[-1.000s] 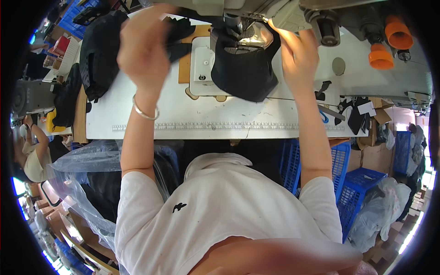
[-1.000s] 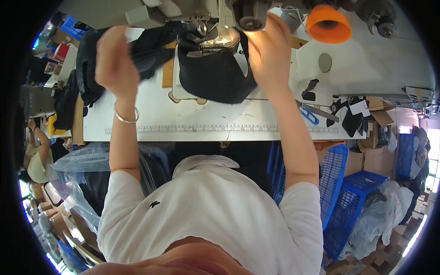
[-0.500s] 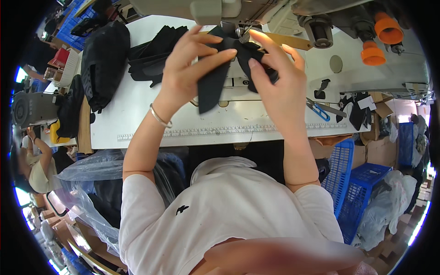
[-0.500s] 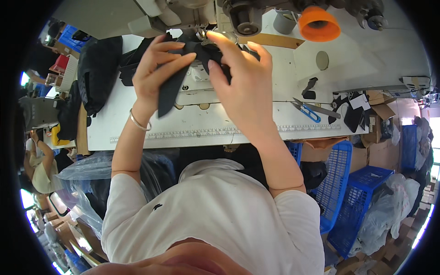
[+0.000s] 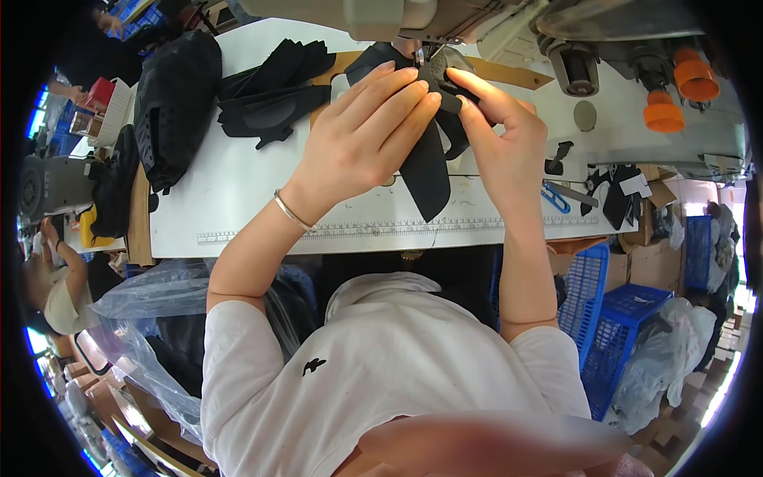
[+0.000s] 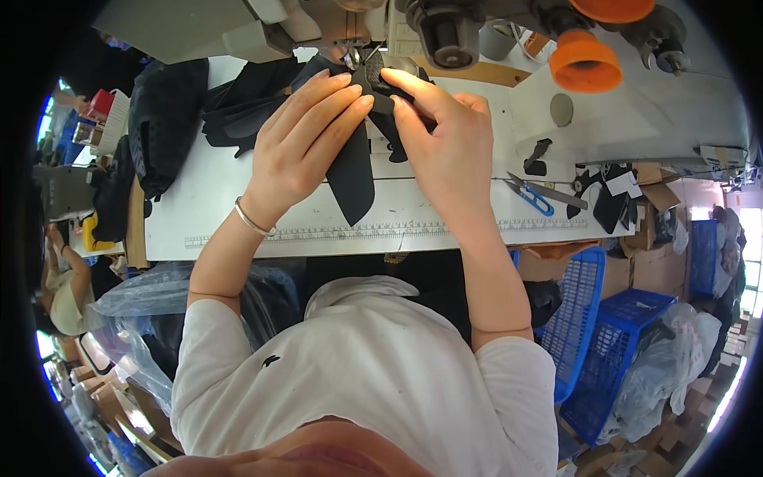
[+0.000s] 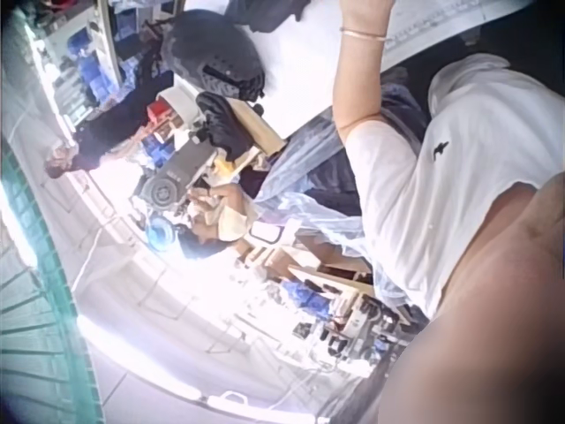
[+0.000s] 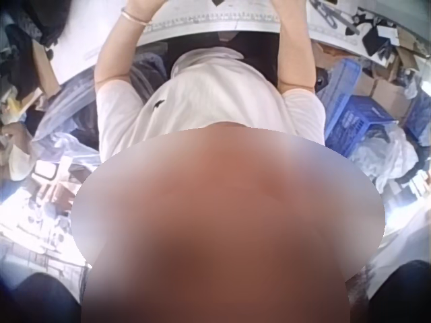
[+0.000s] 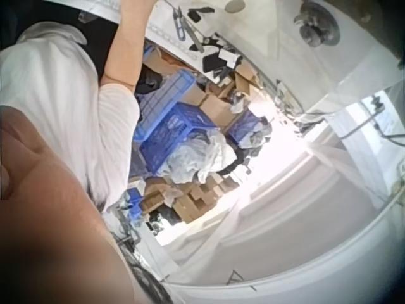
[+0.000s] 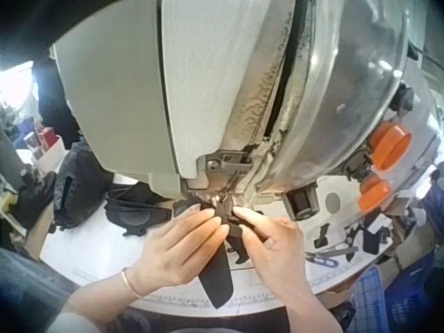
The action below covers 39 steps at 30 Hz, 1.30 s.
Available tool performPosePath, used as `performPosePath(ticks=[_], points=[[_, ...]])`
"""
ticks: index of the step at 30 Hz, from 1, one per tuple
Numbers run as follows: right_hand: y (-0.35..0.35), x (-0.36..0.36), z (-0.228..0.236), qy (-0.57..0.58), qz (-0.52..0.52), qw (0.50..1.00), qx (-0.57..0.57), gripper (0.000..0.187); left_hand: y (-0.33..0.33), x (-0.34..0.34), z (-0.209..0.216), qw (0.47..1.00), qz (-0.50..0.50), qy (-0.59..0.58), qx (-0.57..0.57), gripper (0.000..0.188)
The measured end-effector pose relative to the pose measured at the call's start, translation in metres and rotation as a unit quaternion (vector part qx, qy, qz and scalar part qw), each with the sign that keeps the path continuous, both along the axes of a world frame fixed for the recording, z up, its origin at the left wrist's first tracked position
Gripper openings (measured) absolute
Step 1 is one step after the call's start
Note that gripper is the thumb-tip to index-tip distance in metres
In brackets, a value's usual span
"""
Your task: Stitching black shoe components using an industrial sewing machine.
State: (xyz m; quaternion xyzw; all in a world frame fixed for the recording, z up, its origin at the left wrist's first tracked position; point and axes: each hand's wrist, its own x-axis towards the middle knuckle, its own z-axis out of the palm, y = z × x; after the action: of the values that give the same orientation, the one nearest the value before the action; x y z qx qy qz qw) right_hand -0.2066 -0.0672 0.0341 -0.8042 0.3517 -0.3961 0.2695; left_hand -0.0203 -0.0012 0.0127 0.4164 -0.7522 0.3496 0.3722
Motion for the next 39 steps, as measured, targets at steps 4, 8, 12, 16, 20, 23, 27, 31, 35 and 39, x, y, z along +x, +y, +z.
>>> performPosePath(ticks=[4,8,12,16,20,23,27,31,35,39], points=[[0.0,0.002,0.0,0.0,-0.004,1.0,-0.009,0.031,0.0,-0.001,-0.001,1.0,0.007,0.008,0.0,0.031],[-0.001,-0.001,-0.003,-0.001,0.005,1.0,-0.014,0.032,0.001,-0.002,-0.002,1.0,0.007,0.005,0.001,0.032],[0.001,0.0,-0.004,-0.003,0.0,1.0,-0.007,0.033,0.002,0.0,-0.002,1.0,0.004,0.006,0.009,0.033],[0.0,0.0,-0.007,-0.014,0.002,1.0,-0.001,0.033,0.001,0.0,-0.003,1.0,0.002,0.011,0.01,0.033],[0.0,0.0,-0.009,-0.01,0.0,1.0,0.007,0.033,0.002,-0.001,-0.003,1.0,0.001,0.012,0.011,0.034],[-0.001,0.0,-0.01,-0.018,0.0,1.0,0.007,0.036,0.005,-0.003,-0.001,1.0,0.021,0.006,0.001,0.032],[-0.004,0.001,-0.02,-0.069,0.032,0.997,-0.016,0.036,0.004,-0.003,0.002,0.999,0.003,0.032,-0.002,0.03],[0.003,0.005,-0.013,-0.064,0.003,0.998,-0.018,0.027,0.007,-0.013,0.01,0.933,-0.014,0.348,0.094,0.025],[0.0,0.01,-0.007,-0.059,-0.019,0.996,-0.064,0.025,0.007,-0.016,0.009,0.934,-0.014,0.349,0.074,0.02],[-0.008,0.02,0.006,-0.007,-0.056,0.998,-0.032,0.027,0.004,-0.016,0.007,0.952,-0.016,0.301,0.055,0.023]])
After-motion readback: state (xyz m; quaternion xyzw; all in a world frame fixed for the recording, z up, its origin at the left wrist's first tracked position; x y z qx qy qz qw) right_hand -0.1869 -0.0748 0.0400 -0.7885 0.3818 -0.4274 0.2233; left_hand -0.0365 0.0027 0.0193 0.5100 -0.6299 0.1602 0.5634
